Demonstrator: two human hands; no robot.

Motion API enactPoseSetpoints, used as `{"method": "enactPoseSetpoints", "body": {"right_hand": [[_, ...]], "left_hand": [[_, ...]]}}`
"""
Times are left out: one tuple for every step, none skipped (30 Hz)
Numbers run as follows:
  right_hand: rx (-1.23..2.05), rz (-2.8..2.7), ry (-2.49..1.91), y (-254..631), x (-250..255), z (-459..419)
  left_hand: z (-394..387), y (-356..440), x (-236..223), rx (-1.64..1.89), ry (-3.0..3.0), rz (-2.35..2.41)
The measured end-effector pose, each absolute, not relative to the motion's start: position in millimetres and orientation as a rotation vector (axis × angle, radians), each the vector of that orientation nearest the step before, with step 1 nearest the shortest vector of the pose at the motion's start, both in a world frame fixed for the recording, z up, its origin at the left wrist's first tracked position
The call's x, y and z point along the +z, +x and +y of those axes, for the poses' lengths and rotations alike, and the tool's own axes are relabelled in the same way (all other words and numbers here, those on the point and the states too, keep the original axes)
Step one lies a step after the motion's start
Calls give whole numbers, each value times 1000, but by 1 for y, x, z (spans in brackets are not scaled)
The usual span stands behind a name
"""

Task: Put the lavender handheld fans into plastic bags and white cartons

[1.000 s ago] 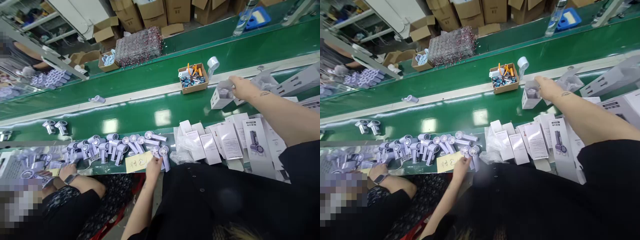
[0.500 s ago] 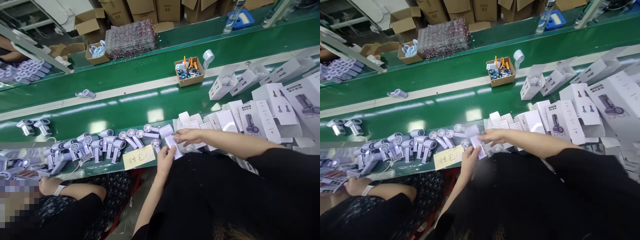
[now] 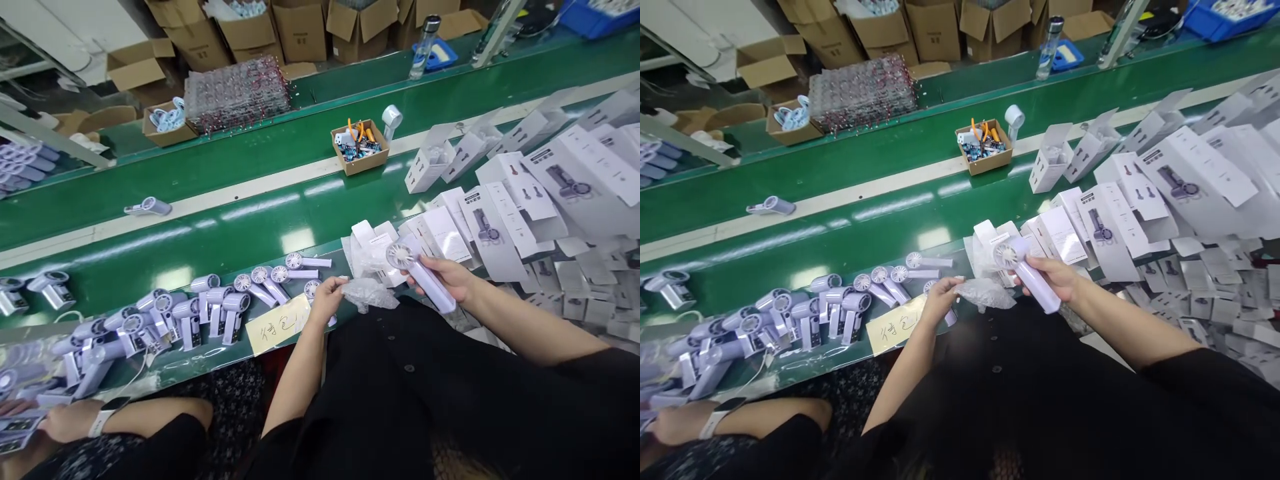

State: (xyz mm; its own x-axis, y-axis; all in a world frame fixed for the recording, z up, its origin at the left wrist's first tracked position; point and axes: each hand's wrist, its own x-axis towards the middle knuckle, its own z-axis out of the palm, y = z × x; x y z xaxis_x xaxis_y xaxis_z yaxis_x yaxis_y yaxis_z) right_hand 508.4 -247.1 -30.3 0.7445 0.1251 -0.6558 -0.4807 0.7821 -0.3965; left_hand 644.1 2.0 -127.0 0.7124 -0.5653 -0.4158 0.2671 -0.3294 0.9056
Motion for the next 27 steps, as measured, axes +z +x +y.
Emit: {"method": "enactPoseSetpoints", "body": {"right_hand": [[377, 608, -586, 497, -30, -244], [408, 542, -590, 488, -29, -240], [440, 462, -602, 481, -27, -235], [474, 378, -624, 477, -23, -229], [510, 302, -651, 477, -19, -223], [544, 243, -674, 479, -15, -216], [570, 206, -690, 483, -11, -209], [588, 188, -696, 489, -8, -201], [604, 181, -690, 497, -7, -194], [614, 183, -673, 504, -8, -187], [615, 184, -652, 511, -11, -180], [616, 186, -638, 518, -14, -175], [618, 189, -636, 523, -18, -170], [621, 196, -645, 527, -21, -167], [621, 207, -666, 529, -24, -164], [623, 221, -695, 530, -26, -163], [624, 238, -730, 530, -26, -163], [622, 260, -774, 530, -26, -163], [621, 279, -824, 528, -26, -163], [625, 295, -878, 527, -25, -164], [632, 306, -926, 525, -24, -165], [639, 313, -960, 522, -24, -166], [648, 314, -972, 520, -24, -167], [655, 309, -962, 518, -24, -167], [653, 299, -938, 516, -25, -167], [639, 285, -905, 514, -26, -166], [612, 267, -870, 512, -26, -164]], "left_hand": [[5, 644, -118, -843, 1656, -183], [7, 645, -109, -818, 1628, -128], [8, 645, -100, -789, 1630, -88], [9, 645, -91, -769, 1636, -62], [8, 645, -83, -760, 1639, -46], [7, 644, -76, -765, 1636, -37], [6, 642, -68, -773, 1628, -30], [4, 639, -61, -777, 1619, -23], [3, 636, -53, -787, 1608, -19], [3, 631, -47, -805, 1597, -25], [3, 627, -40, -837, 1584, -50], [4, 622, -35, -880, 1569, -87], [5, 618, -32, -930, 1555, -130], [7, 615, -29, -978, 1542, -168], [9, 613, -29, -1007, 1533, -187], [11, 612, -30, -1020, 1528, -180], [14, 612, -33, -1032, 1521, -147], [17, 613, -36, -1048, 1510, -100], [21, 615, -40, -1071, 1494, -52], [24, 617, -44, -1097, 1472, -8], [27, 620, -47, -1124, 1441, 25], [29, 624, -50, -1147, 1396, 50], [31, 628, -51, -1153, 1343, 72], [32, 631, -52, -1142, 1290, 92], [31, 633, -51, -1116, 1245, 108], [30, 635, -50, -1077, 1223, 115], [28, 635, -48, -1036, 1231, 113]]}}
